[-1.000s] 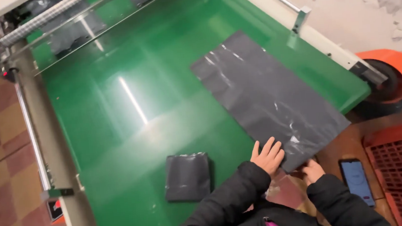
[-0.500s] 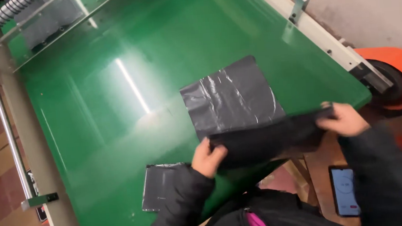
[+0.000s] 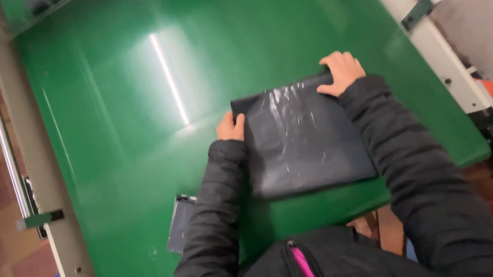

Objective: Folding large black plastic bags into smaller rectangles and placing them into a red crate.

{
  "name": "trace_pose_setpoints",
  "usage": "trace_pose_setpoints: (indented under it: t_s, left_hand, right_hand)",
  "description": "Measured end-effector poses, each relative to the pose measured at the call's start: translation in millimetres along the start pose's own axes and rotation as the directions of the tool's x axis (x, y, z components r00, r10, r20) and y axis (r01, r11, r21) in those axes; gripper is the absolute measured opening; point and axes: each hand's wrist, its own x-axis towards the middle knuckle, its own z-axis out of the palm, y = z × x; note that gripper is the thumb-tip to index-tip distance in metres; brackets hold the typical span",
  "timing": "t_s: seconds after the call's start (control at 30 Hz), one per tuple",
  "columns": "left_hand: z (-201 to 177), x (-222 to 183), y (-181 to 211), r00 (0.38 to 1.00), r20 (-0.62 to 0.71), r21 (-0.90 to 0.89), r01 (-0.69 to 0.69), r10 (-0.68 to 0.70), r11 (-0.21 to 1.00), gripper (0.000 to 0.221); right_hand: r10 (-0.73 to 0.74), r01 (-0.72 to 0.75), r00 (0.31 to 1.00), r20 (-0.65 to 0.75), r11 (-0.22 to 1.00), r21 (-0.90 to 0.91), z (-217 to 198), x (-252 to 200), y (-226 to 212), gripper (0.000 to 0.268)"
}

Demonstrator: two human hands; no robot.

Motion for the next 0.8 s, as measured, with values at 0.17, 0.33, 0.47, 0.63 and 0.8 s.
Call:
trace_pose_setpoints:
  t_s: [0.17, 0.33, 0.47, 0.63, 0.8]
  left_hand:
    - [0.2, 0.6, 6.4, 0.999, -0.03, 0.063, 0.019, -0.017, 0.998, 0.033]
    - [-39.8, -48.4, 112.7, 0.987, -0.092, 0.23, -0.11, 0.134, 0.967, 0.048]
    - [-4.7, -88.2, 84.9, 0.968, 0.211, -0.405, 0.211, -0.133, 0.89, 0.066]
    - [-20.3, -107.8, 54.6, 0.611, 0.705, -0.64, 0.767, -0.36, 0.048, 0.094]
    - [17.4, -117.4, -71.2, 0.747, 0.65, -0.756, 0.654, -0.136, -0.025, 0.105]
  right_hand:
    - [0.026, 0.008, 0.959, 0.281, 0.993, -0.118, 5.7, 38.6, -9.6, 0.06]
    - [0.196, -0.052, 0.819, 0.539, 0.961, -0.27, 24.4, 36.6, -9.2, 0.048]
    - [0.085, -0.055, 0.926, 0.368, 0.994, -0.091, -4.2, -2.8, -38.1, 0.032]
    - [-0.212, 0.22, 0.972, -0.099, 0.972, 0.078, -76.2, -99.0, -99.7, 0.02]
    - [-0.164, 0.172, 0.98, -0.109, 0.982, 0.076, -81.1, -197.9, -112.0, 0.026]
